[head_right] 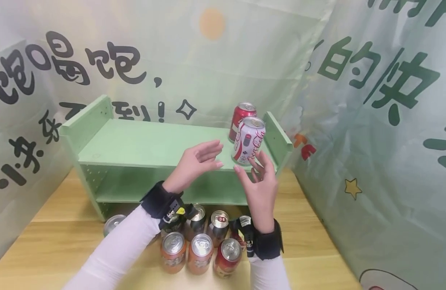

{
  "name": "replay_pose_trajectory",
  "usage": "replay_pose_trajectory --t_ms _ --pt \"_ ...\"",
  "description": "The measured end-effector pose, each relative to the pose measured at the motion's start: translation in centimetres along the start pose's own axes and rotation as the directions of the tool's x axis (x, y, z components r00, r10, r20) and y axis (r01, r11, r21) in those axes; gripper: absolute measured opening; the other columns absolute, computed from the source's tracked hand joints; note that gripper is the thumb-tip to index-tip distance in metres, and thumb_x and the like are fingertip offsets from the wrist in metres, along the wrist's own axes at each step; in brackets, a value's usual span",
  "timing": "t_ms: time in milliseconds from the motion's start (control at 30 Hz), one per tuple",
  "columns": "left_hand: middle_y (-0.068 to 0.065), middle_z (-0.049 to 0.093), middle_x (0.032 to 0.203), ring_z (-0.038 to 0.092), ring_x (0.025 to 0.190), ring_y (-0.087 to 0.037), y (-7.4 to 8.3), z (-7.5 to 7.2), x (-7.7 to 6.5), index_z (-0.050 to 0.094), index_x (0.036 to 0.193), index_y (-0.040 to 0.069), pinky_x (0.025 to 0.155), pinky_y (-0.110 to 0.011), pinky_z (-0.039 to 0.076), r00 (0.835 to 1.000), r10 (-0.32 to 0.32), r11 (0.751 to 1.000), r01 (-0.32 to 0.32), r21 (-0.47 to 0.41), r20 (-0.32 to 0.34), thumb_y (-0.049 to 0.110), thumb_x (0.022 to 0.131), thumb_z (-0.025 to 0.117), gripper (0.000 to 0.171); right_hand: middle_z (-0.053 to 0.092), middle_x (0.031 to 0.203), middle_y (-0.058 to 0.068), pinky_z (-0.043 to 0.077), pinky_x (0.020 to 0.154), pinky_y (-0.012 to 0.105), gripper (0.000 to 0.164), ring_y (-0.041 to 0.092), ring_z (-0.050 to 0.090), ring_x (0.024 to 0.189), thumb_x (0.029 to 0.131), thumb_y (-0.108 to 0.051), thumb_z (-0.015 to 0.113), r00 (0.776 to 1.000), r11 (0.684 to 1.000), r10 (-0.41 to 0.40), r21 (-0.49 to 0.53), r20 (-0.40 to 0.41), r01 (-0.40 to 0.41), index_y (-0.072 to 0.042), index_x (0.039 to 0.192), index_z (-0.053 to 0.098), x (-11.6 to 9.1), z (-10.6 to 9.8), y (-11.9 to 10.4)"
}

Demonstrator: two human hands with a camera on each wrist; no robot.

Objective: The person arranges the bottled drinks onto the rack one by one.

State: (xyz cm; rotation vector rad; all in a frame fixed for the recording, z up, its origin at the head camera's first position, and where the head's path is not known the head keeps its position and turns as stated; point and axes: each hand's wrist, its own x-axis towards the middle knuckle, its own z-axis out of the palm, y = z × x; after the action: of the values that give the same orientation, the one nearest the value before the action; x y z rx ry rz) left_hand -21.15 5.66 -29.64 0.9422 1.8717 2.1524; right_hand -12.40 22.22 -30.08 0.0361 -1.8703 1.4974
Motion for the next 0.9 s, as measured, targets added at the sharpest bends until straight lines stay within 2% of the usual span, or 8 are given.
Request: replay_pose_trajectory --t_ms 167,300,400,633,733,900 --pt "-0.018 0.05 0.137 0.052 0.124 -0.025 -0.6 -1.4 -2.0 0.043 0.139 0.0 0.097 -0.028 0.048 1.0 -0.011 1.0 0.011 -0.028 0.009 0.005 0.083 0.07 0.063 0.053 0.134 0.011 0.047 0.096 0.026 0.067 0.022 0.057 0.117 0.081 -0.005 0.074 0.999 1.0 -0.011 0.007 0.043 0.011 -0.002 0.139 0.041 -1.3 0.9 -0.1" --pt "-0.016 0.052 0.137 0.053 0.124 -0.023 -1.0 -2.6 -3.3 0.043 0.139 0.001 0.096 -0.028 0.048 1.0 -0.022 0.999 0.022 -0.033 0.006 0.006 0.084 0.07 0.061 0.052 0.134 0.012 0.048 0.095 0.026 0.066 0.021 0.057 0.115 0.081 -0.005 0.074 0.995 1.0 0.006 0.016 0.102 -0.007 -0.001 0.139 0.042 -1.9 1.5 0.3" --pt "-0.013 0.053 0.136 0.053 0.123 -0.022 -0.8 -3.4 -4.2 0.044 0.139 0.003 0.097 -0.029 0.048 0.999 -0.028 1.0 0.028 0.001 0.014 0.008 0.084 0.07 0.061 0.052 0.134 0.013 0.048 0.096 0.03 0.066 0.021 0.057 0.115 0.081 -0.006 0.073 0.989 0.999 0.025 0.025 0.148 -0.029 -0.002 0.139 0.042 -2.4 2.0 0.8" --pt "-0.012 0.054 0.135 0.054 0.122 -0.025 -1.3 -4.5 -7.0 0.047 0.137 0.006 0.095 -0.03 0.049 0.997 -0.081 0.989 0.079 0.124 0.012 0.012 0.08 0.075 0.064 0.056 0.131 0.013 0.049 0.094 0.029 0.066 0.024 0.059 0.114 0.078 -0.006 0.076 0.981 0.999 0.036 0.025 0.189 -0.041 -0.002 0.136 0.045 -4.7 3.7 2.3" --pt "-0.015 0.052 0.136 0.053 0.122 -0.028 -2.0 -4.7 -8.6 0.046 0.138 0.005 0.095 -0.029 0.049 0.995 -0.097 0.982 0.094 0.166 0.014 0.014 0.079 0.076 0.067 0.056 0.131 0.015 0.049 0.093 0.031 0.068 0.026 0.059 0.113 0.076 -0.004 0.077 0.97 0.999 0.017 0.024 0.242 -0.023 -0.001 0.136 0.045 -6.2 4.6 2.7" --pt "-0.02 0.051 0.135 0.052 0.123 -0.033 -4.3 -5.0 -10.9 0.044 0.138 0.001 0.097 -0.029 0.047 0.989 -0.148 0.979 0.148 0.137 -0.01 0.015 0.08 0.076 0.068 0.054 0.132 0.017 0.049 0.095 0.033 0.068 0.03 0.059 0.113 0.077 -0.002 0.076 0.936 0.999 -0.011 0.043 0.353 -0.004 0.002 0.137 0.043 -8.1 5.8 3.9"
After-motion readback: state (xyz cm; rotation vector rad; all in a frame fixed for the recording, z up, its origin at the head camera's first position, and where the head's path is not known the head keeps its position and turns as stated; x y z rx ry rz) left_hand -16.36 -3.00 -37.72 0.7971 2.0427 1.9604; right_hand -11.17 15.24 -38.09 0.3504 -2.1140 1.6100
